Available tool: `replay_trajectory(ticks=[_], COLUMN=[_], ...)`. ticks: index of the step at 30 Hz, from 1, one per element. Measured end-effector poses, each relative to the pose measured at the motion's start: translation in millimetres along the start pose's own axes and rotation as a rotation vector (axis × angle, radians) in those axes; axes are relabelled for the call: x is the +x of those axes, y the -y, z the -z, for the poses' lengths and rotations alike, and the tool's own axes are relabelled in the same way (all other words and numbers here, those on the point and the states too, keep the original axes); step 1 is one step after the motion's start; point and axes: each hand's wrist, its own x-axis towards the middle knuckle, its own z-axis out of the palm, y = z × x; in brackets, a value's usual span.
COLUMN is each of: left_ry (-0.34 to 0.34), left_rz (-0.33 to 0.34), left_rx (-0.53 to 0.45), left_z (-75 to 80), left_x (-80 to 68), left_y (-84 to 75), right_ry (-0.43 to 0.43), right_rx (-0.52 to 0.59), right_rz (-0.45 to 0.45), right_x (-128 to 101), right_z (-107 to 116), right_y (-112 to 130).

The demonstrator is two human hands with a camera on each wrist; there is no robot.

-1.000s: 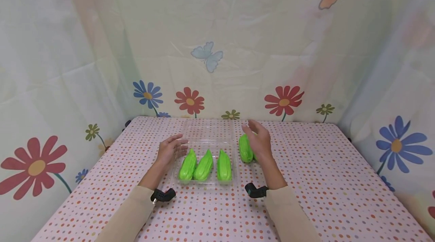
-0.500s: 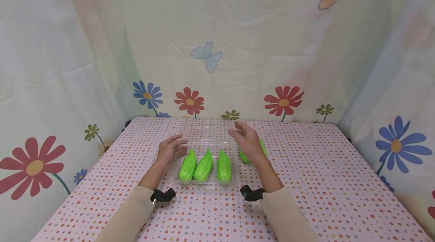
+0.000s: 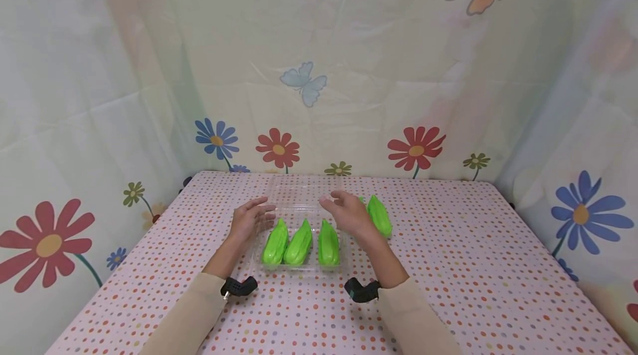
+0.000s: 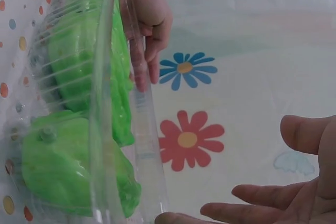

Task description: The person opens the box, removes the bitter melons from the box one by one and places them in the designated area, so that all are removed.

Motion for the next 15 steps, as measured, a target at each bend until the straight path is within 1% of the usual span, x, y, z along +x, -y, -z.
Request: replay_trajectory(ticks=[10,15], left_ry=[0.009,0.005], left_rz=[-0.004,-0.006], left_rx=[0.012,0.018], left_z=[0.0,0.1], left_x=[0.5,0.1], left_y=[0.0,0.0], right_ry=[-0.003,0.011], right_rx=[-0.21,-0.253], right_rz=[-0.033,-0.043], right_x=[-1.4,-2.3], right_z=[-10.1,-17.5], right_y=[-1.4,-4.1])
